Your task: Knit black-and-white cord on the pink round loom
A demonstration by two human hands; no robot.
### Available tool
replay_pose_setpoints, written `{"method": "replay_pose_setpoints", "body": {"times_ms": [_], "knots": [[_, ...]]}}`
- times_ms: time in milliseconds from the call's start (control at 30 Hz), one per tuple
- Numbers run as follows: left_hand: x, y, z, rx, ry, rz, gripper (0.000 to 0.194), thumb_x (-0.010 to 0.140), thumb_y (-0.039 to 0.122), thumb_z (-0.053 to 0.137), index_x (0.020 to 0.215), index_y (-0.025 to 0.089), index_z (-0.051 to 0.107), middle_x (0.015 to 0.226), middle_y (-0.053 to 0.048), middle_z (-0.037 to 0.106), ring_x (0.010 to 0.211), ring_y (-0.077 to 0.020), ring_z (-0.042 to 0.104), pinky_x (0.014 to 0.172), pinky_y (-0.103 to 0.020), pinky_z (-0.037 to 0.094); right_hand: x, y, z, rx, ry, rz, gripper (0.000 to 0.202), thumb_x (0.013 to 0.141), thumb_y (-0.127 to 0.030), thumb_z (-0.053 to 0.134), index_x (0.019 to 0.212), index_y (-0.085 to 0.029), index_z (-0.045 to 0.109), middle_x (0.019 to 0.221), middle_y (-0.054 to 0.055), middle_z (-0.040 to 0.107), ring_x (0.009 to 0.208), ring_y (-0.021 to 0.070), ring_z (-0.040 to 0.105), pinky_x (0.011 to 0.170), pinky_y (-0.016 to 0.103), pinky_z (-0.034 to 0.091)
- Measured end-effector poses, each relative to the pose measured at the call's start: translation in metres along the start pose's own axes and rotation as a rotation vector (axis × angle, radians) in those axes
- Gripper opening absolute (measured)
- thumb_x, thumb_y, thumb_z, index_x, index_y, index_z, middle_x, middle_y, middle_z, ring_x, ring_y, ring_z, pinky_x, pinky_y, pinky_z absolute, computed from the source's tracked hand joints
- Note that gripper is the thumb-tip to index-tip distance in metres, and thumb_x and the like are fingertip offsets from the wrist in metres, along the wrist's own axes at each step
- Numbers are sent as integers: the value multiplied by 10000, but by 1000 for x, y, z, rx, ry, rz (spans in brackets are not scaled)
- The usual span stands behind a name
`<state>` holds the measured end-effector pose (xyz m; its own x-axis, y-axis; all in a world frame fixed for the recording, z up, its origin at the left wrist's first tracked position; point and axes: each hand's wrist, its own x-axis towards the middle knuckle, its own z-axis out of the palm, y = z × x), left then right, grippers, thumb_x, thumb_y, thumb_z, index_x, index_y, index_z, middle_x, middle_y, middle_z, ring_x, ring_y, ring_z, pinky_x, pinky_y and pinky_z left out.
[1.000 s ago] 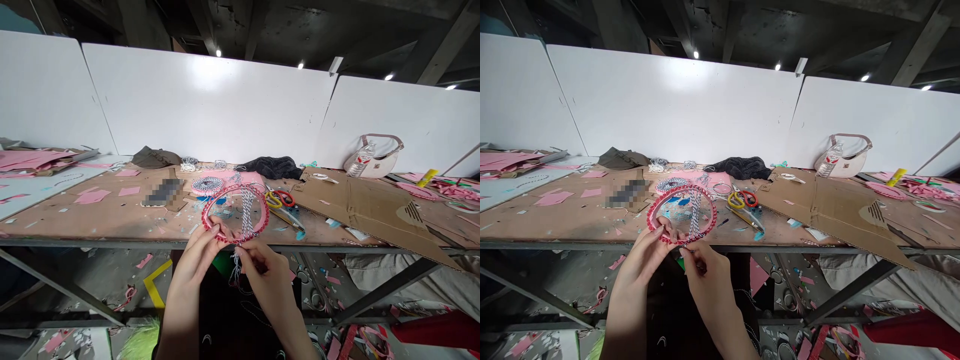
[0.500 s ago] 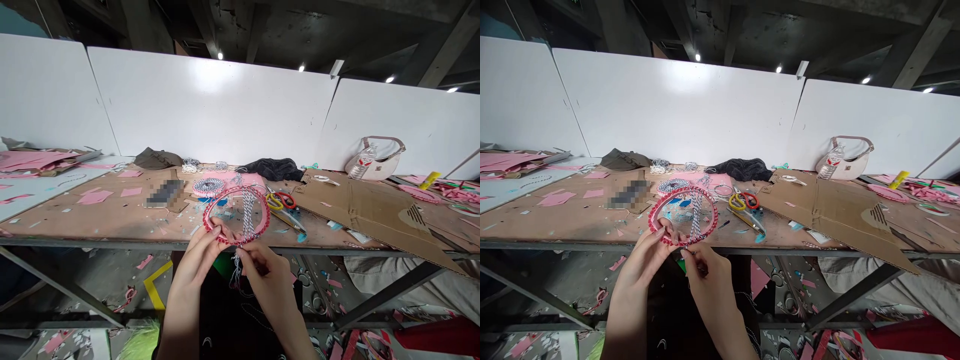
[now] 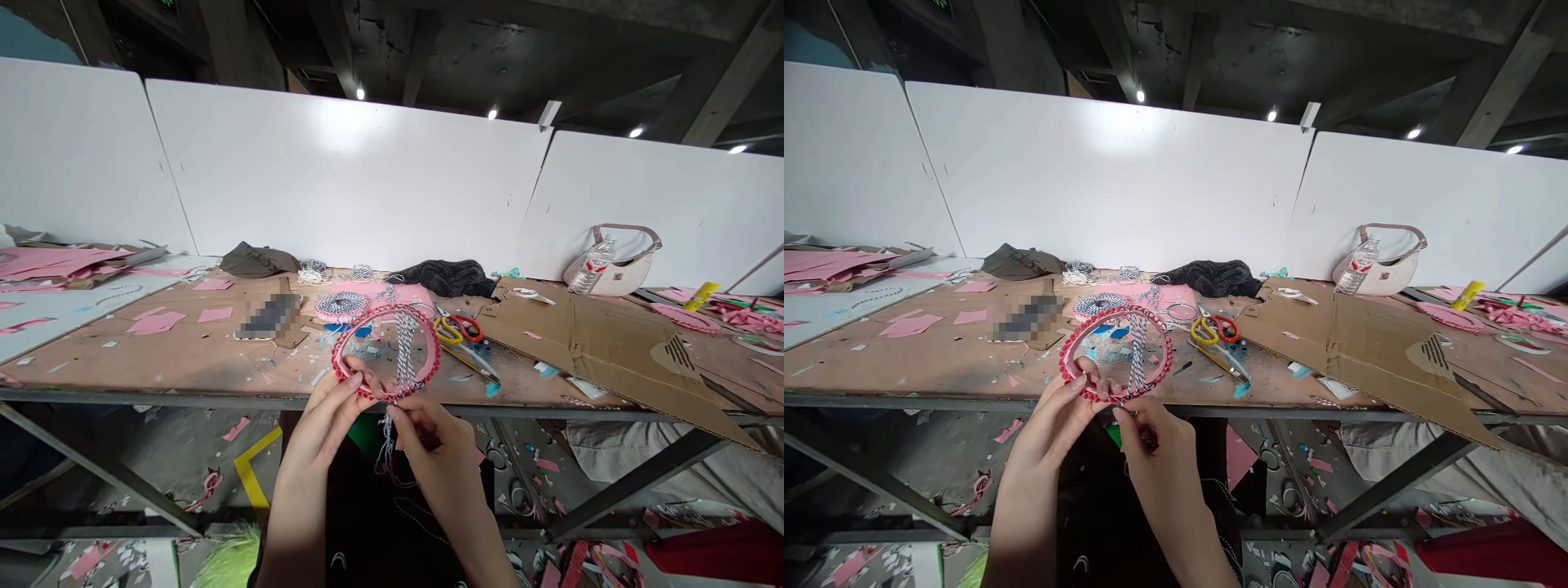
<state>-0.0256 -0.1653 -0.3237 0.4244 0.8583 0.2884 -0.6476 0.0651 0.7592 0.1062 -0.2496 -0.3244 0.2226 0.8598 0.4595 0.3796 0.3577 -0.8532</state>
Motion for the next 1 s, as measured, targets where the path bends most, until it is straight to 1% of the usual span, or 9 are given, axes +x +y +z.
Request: {"method": "replay_pose_setpoints", "body": {"times_ms": [167, 300, 467, 533, 600, 700, 867, 933, 1000], "knots": [[0, -1, -1, 19, 31, -6, 136, 774, 282, 768, 793, 188, 671, 700, -22, 629, 717, -155, 628, 740, -266, 576, -1, 1, 0, 18, -14, 8, 192, 936, -325, 576, 843, -174, 652, 547, -47, 521, 490, 84, 443, 487, 183, 323], [-1, 1, 2, 30, 43, -24, 171, 756, 295, 780, 774, 181, 654, 713, -29, 641, 750, -178, 647, 740, -280, 576, -1, 2, -1, 13, -12, -3, 202, 942, -327, 571, 845, -168, 648, 557, -43, 528, 502, 85, 446, 502, 181, 338], [-2, 3, 5, 92, 30, -36, 102, 819, 266, 721, 827, 179, 667, 920, -56, 695, 937, -208, 678, 863, -291, 556, 2, -1, -5, 15, 38, -11, 197, 937, -330, 571, 871, -162, 649, 558, -39, 527, 493, 91, 454, 484, 181, 346], [-2, 2, 6, 145, 31, -44, 106, 822, 261, 721, 837, 169, 671, 957, -72, 703, 981, -227, 680, 872, -291, 552, 3, -3, -7, 9, 57, -19, 195, 938, -333, 567, 883, -165, 650, 557, -40, 522, 488, 95, 451, 476, 184, 347], [-2, 2, 7, 171, 23, -68, 106, 817, 257, 729, 841, 168, 677, 957, -73, 705, 985, -231, 682, 864, -292, 558, 2, -2, -9, 15, 64, -19, 185, 939, -330, 566, 906, -169, 650, 564, -39, 524, 494, 98, 460, 480, 186, 354], [-2, 2, 8, 155, 14, -95, 91, 813, 257, 734, 840, 181, 691, 942, -56, 704, 945, -212, 689, 837, -274, 573, 1, -1, -9, 24, 63, -19, 173, 942, -327, 571, 930, -172, 649, 574, -40, 527, 506, 98, 469, 488, 188, 355], [-1, 1, 7, 130, 40, -88, 87, 802, 254, 743, 830, 184, 700, 932, -56, 696, 945, -219, 696, 823, -270, 585, 0, -6, -9, 31, 62, -51, 162, 953, -313, 569, 918, -178, 652, 575, -41, 523, 503, 92, 461, 490, 191, 354], [0, 1, 5, 116, 62, -80, 103, 780, 252, 760, 816, 179, 697, 919, -60, 700, 945, -227, 701, 824, -279, 590, -3, -13, -12, 73, 80, -79, 133, 946, -294, 588, 918, -186, 662, 575, -37, 546, 499, 93, 494, 488, 185, 379], [0, 2, 3, 108, 85, -74, 114, 768, 251, 771, 811, 175, 697, 915, -65, 706, 941, -223, 704, 814, -269, 593, -10, -19, -23, 134, 143, -100, 92, 930, -274, 621, 913, -202, 676, 561, -33, 566, 473, 95, 522, 464, 183, 390]]}}
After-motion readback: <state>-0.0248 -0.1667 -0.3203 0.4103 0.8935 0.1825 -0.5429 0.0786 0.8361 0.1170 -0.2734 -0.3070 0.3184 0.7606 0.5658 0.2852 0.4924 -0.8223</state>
